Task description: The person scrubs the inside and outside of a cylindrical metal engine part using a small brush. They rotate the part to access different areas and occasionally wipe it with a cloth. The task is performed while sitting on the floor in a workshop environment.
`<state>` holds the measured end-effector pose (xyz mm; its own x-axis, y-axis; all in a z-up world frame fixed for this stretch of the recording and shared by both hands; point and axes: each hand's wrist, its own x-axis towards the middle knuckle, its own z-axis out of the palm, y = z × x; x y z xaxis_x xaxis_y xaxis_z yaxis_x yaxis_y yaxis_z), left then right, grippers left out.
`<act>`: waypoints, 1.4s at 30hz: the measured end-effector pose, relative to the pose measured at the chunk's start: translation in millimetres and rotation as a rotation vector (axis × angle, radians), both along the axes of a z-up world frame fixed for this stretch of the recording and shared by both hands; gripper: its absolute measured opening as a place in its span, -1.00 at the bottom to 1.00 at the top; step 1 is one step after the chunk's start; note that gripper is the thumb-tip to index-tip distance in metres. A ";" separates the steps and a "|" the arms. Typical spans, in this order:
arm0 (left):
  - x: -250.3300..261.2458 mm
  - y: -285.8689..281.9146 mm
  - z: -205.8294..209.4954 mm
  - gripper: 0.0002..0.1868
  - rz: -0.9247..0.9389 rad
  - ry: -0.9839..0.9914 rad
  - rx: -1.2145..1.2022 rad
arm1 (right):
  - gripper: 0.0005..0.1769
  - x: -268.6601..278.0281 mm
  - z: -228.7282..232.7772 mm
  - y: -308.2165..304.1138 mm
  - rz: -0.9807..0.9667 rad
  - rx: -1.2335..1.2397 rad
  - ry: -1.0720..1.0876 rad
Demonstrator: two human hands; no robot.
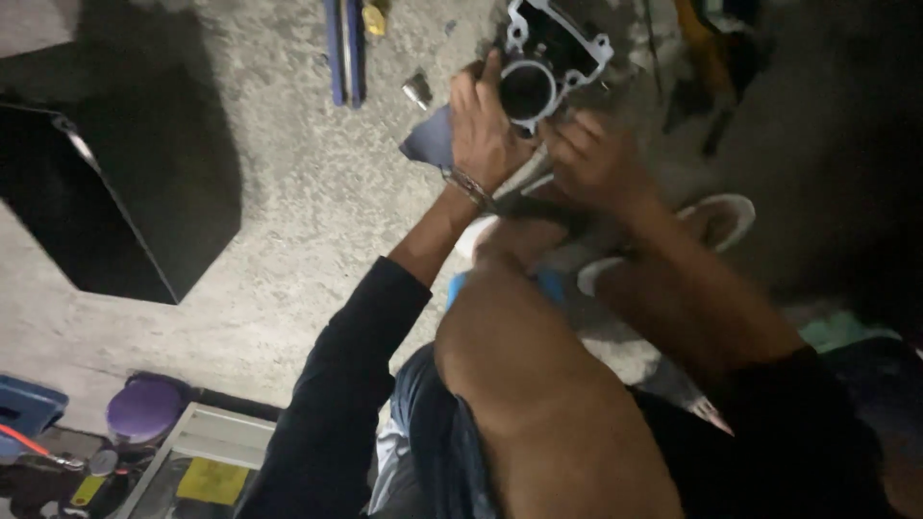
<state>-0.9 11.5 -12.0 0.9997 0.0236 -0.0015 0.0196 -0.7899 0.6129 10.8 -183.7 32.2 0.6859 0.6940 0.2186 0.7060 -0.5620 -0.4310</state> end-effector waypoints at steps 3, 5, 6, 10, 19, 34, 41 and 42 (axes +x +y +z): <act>-3.3 -4.5 4.8 0.02 0.007 -0.033 -0.039 | -0.55 4.2 7.4 1.5 -0.041 0.130 0.082; -3.7 -7.1 9.7 0.05 0.008 0.000 -0.015 | -0.58 -1.7 8.7 -5.1 -0.078 0.098 0.141; 2.8 -4.6 11.6 0.08 0.014 0.022 0.021 | -0.60 2.1 7.2 -5.1 -0.110 0.079 0.190; 0.8 1.7 13.0 0.54 -0.024 0.147 0.020 | -0.72 17.3 25.4 -14.7 -0.614 0.125 0.083; -11.5 -41.3 21.7 0.24 0.076 0.202 -0.035 | -0.61 -16.4 25.2 -10.5 -1.393 0.664 0.542; 2.7 -9.7 76.6 0.01 0.177 0.028 -0.264 | -0.79 -33.9 5.7 -20.2 -1.412 1.276 1.343; 6.2 -14.4 99.0 -0.71 0.332 0.581 -0.944 | -0.67 -44.4 31.8 12.4 -1.124 0.791 1.131; 3.3 -14.6 94.0 -0.74 0.401 0.646 -1.082 | -0.67 -48.4 28.7 15.3 -1.005 0.847 1.056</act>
